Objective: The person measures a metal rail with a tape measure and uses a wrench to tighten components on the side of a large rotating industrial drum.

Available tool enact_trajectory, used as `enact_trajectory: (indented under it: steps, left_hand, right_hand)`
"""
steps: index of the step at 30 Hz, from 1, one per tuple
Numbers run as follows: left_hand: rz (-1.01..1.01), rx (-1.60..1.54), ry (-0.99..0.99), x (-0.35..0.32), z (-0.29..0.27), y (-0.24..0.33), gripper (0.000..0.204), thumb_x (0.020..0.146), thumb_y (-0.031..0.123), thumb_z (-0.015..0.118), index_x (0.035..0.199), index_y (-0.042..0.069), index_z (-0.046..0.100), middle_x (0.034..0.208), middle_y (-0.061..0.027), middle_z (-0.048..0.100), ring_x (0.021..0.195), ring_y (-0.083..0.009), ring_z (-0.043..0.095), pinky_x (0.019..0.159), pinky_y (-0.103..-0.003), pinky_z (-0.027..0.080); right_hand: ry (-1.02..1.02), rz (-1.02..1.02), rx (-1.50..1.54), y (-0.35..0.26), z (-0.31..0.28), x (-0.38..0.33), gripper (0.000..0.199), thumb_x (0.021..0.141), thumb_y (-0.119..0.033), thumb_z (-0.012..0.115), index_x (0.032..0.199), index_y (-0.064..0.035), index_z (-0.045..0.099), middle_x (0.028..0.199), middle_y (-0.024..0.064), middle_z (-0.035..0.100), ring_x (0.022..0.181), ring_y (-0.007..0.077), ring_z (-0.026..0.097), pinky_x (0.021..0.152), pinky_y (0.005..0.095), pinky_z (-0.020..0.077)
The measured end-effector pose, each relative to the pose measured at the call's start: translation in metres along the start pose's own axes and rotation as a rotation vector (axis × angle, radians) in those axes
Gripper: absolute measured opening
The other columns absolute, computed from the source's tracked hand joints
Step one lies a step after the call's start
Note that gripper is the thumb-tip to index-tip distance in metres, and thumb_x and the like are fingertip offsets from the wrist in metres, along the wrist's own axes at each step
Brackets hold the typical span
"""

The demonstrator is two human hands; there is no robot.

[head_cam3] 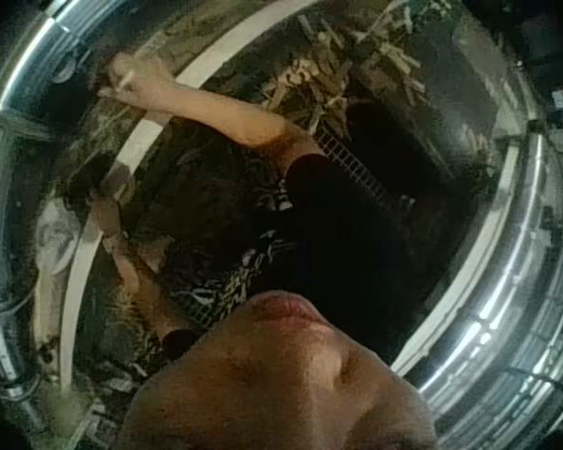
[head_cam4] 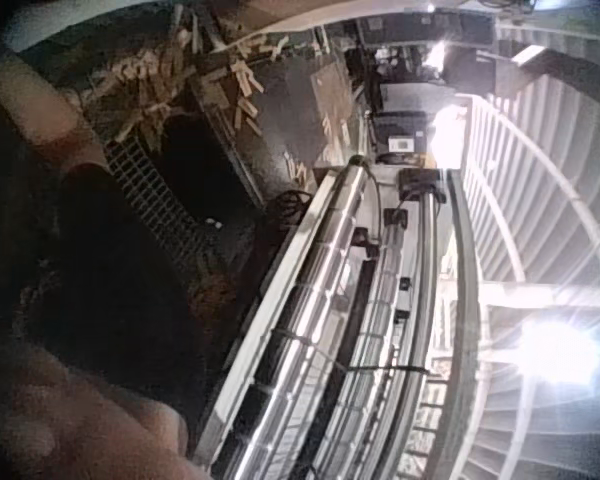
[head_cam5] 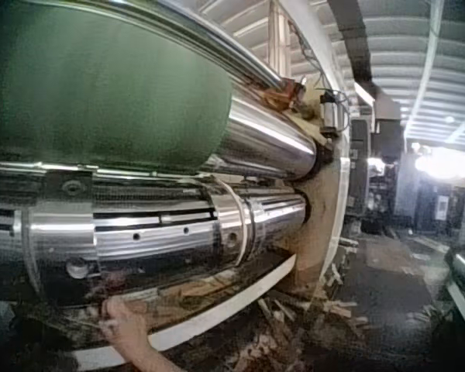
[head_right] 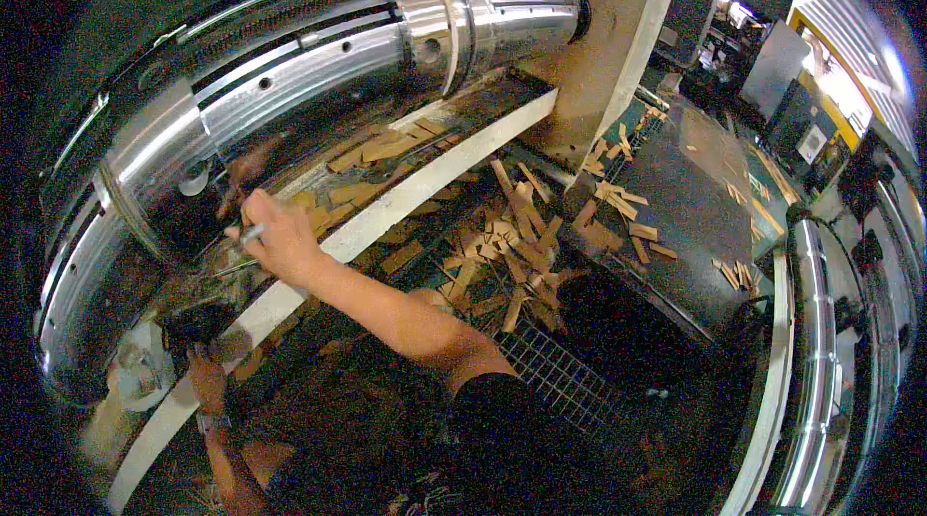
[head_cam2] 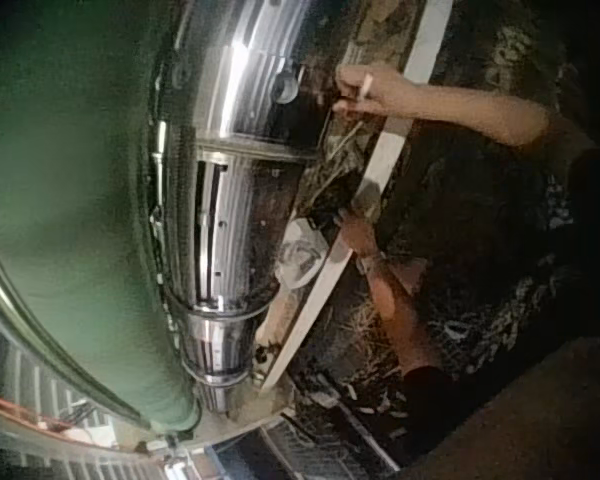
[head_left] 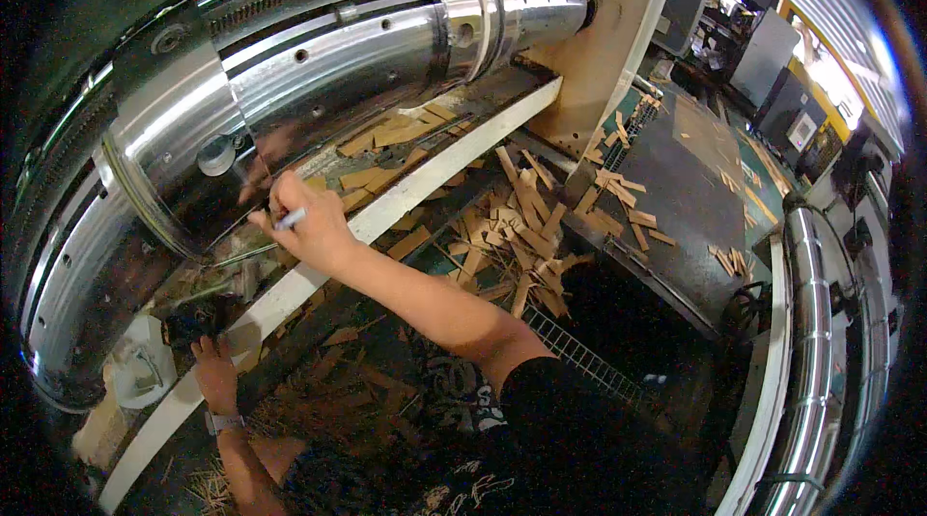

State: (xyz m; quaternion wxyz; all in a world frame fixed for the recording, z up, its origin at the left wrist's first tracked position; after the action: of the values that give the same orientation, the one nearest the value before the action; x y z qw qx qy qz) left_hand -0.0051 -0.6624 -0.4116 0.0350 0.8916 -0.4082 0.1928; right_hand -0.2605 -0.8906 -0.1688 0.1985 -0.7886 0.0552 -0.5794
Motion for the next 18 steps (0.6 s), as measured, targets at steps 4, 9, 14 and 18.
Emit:
enact_trajectory:
  steps: [4,9,14,18]
  left_hand:
    - [0.041,-0.117,-0.044,0.011,0.001,0.020,0.045,0.092,0.033,0.037,0.116,-0.005,0.041,0.118,-0.0315,0.041,0.087,-0.0429,0.056,0.064,-0.047,0.049]
    - [-0.039,-0.141,-0.027,0.010,-0.014,0.021,0.045,0.092,0.033,0.038,0.116,-0.005,0.041,0.117,-0.0331,0.040,0.084,-0.0434,0.056,0.060,-0.048,0.050]
    - [-0.131,-0.158,-0.063,0.011,-0.030,0.029,0.046,0.092,0.034,0.038,0.118,-0.004,0.042,0.121,-0.0329,0.039,0.082,-0.0425,0.058,0.058,-0.047,0.052]
    - [-0.028,-0.095,-0.095,0.010,-0.015,0.020,0.045,0.092,0.033,0.038,0.118,-0.004,0.042,0.121,-0.0328,0.039,0.081,-0.0421,0.059,0.055,-0.045,0.052]
  right_hand:
    - [-0.007,-0.029,-0.038,0.002,-0.014,-0.008,0.024,0.076,-0.020,0.065,0.089,-0.0094,0.047,0.080,0.0086,0.046,0.062,0.0308,0.051,0.049,0.0384,0.0395]
    - [-0.191,-0.065,0.032,-0.002,-0.008,-0.019,0.029,0.079,-0.015,0.061,0.105,-0.0118,0.050,0.087,0.0113,0.045,0.070,0.0320,0.052,0.057,0.0396,0.0436]
    - [-0.181,-0.217,0.133,-0.020,-0.028,-0.014,0.027,0.078,-0.005,0.056,0.105,-0.0091,0.053,0.091,0.0119,0.046,0.078,0.0300,0.052,0.067,0.0357,0.0451]
    - [-0.096,-0.275,0.193,-0.022,-0.027,-0.009,0.021,0.074,-0.001,0.057,0.095,-0.0066,0.056,0.088,0.0104,0.048,0.078,0.0290,0.052,0.069,0.0342,0.0448]
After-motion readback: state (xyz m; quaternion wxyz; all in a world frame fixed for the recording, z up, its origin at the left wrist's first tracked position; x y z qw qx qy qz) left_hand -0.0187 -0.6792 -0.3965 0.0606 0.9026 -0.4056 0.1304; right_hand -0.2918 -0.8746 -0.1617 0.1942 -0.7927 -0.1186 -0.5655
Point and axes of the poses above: each hand's wrist, its own x-axis towards the middle knuckle, its own z-axis out of the palm, y = z × x, the point moved 9 cm from there along x, towards the middle knuckle
